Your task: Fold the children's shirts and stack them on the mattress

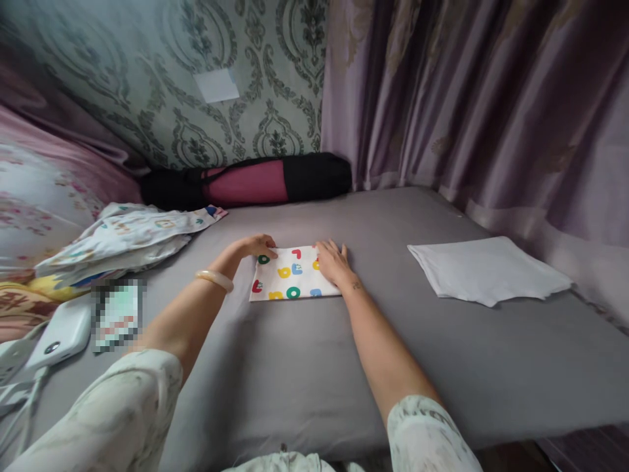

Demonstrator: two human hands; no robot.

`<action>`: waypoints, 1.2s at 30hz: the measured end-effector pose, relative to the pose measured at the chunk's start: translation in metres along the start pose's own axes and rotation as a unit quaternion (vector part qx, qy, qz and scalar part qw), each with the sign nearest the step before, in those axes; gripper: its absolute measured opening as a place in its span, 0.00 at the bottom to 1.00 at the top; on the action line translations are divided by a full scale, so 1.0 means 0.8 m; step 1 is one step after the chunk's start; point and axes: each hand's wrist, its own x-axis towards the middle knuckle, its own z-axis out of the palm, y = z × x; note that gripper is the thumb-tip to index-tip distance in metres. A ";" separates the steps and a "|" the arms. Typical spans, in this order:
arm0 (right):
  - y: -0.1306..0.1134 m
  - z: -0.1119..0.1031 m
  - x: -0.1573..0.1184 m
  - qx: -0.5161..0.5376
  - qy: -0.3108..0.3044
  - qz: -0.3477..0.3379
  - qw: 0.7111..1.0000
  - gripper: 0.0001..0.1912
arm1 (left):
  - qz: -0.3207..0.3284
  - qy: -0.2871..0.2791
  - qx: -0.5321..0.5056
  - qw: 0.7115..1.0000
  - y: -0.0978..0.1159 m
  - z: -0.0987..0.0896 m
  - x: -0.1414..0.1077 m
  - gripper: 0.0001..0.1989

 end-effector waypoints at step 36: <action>-0.010 -0.112 -0.012 0.024 0.308 -0.123 0.943 0.14 | 0.519 0.158 0.380 0.749 0.062 -0.009 -0.125 0.13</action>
